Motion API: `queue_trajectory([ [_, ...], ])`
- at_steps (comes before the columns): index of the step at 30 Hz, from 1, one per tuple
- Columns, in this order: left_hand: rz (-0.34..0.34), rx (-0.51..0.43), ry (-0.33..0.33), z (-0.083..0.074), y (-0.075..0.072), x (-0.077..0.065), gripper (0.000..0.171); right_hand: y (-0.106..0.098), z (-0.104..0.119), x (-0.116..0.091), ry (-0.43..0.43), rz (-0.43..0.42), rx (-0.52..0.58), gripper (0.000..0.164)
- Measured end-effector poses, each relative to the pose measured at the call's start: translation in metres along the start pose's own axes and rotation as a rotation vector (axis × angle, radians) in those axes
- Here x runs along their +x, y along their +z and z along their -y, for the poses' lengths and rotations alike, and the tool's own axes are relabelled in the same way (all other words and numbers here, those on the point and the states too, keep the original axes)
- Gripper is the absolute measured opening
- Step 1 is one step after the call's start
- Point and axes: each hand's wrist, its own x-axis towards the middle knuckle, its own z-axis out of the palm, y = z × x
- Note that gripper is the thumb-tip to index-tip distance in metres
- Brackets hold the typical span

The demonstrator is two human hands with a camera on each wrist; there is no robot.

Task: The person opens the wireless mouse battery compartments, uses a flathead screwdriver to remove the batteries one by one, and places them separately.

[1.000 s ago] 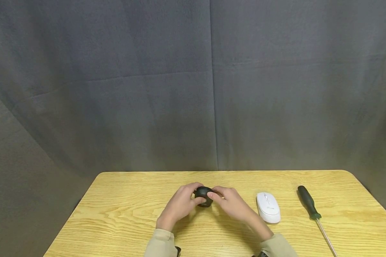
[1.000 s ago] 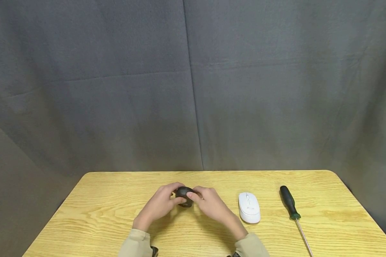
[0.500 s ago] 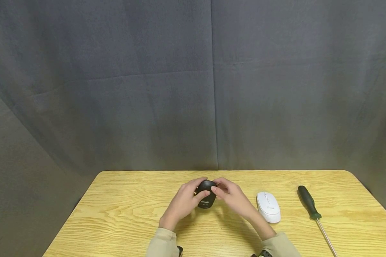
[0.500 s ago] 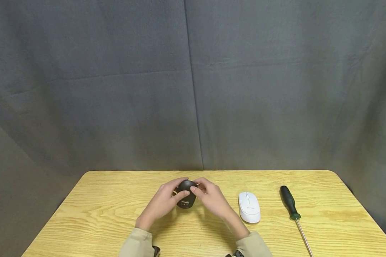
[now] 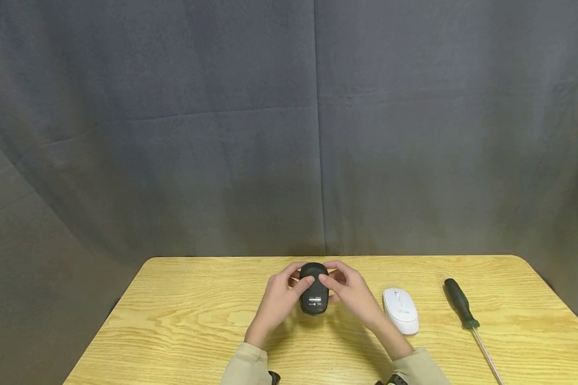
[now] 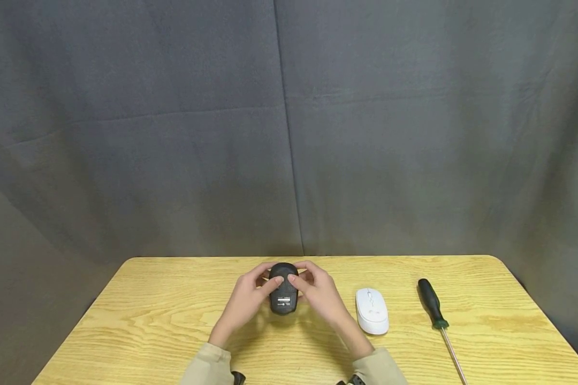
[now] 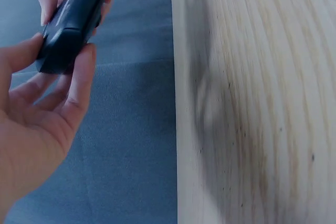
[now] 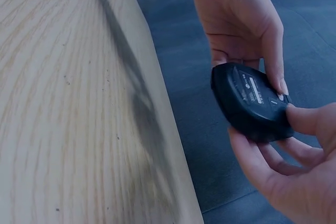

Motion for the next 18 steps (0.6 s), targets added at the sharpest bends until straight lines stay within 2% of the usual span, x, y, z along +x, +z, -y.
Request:
queue_trajectory([
  [4, -0.041, -0.085, -0.031, -0.0016, 0.0012, 0.0008, 0.039, -0.0019, 0.0011, 0.0008, 0.016, 0.057, 0.063, 0.047],
  [9, -0.07, -0.138, -0.058, -0.0035, 0.0033, 0.0039, 0.036, -0.0031, 0.0033, 0.0029, 0.017, 0.093, 0.102, 0.054],
  [13, -0.082, -0.154, -0.083, -0.0044, 0.0056, 0.0039, 0.033, -0.0019, 0.0042, 0.0019, 0.033, 0.082, 0.099, 0.053],
  [18, -0.062, -0.167, -0.116, -0.0042, 0.0078, 0.0016, 0.035, 0.0004, 0.0037, -0.0009, 0.058, 0.045, 0.086, 0.052],
])
